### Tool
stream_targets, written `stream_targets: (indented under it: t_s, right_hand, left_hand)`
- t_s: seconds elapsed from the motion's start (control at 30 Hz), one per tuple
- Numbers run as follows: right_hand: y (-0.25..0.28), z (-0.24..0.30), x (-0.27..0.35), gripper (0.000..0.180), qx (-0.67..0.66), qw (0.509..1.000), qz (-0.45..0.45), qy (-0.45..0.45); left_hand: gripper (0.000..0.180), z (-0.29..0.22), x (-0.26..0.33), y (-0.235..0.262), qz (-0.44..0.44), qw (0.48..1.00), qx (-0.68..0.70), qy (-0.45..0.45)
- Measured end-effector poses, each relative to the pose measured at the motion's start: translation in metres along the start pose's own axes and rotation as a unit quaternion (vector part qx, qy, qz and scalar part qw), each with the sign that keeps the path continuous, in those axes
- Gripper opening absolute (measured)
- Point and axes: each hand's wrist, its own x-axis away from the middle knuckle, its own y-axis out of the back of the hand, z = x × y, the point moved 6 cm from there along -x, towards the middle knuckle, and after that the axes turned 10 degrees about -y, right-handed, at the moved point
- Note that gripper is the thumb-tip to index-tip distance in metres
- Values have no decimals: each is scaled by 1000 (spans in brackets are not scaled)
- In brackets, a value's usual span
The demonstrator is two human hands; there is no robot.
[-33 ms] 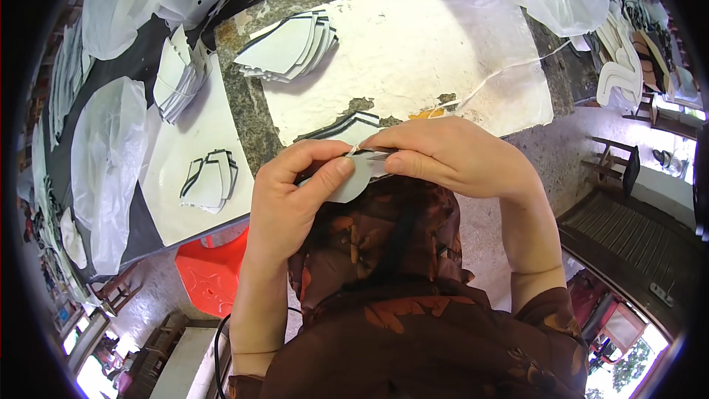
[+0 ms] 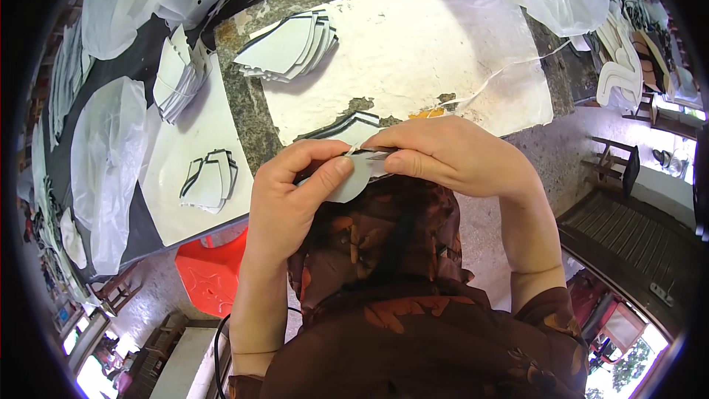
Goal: Trimming excess material and loose threads from shoe components using a pair of snips.
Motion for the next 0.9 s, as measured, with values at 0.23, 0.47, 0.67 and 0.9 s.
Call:
stream_targets:
  t_s: [0.23,0.47,0.67,0.9]
  right_hand:
    - [-1,-2,-3,37,29,999,-14,-1]
    - [-1,-1,-2,36,27,1000,-10,3]
    - [-3,-3,-6,37,15,999,-26,15]
    - [-6,-1,-7,32,25,998,-51,41]
  left_hand:
    - [18,-6,-3,-3,48,998,-46,-7]
    - [18,0,-2,-2,38,999,-13,14]
    - [18,-2,-3,-6,45,999,-12,4]
    - [18,-1,-3,-12,44,999,0,18]
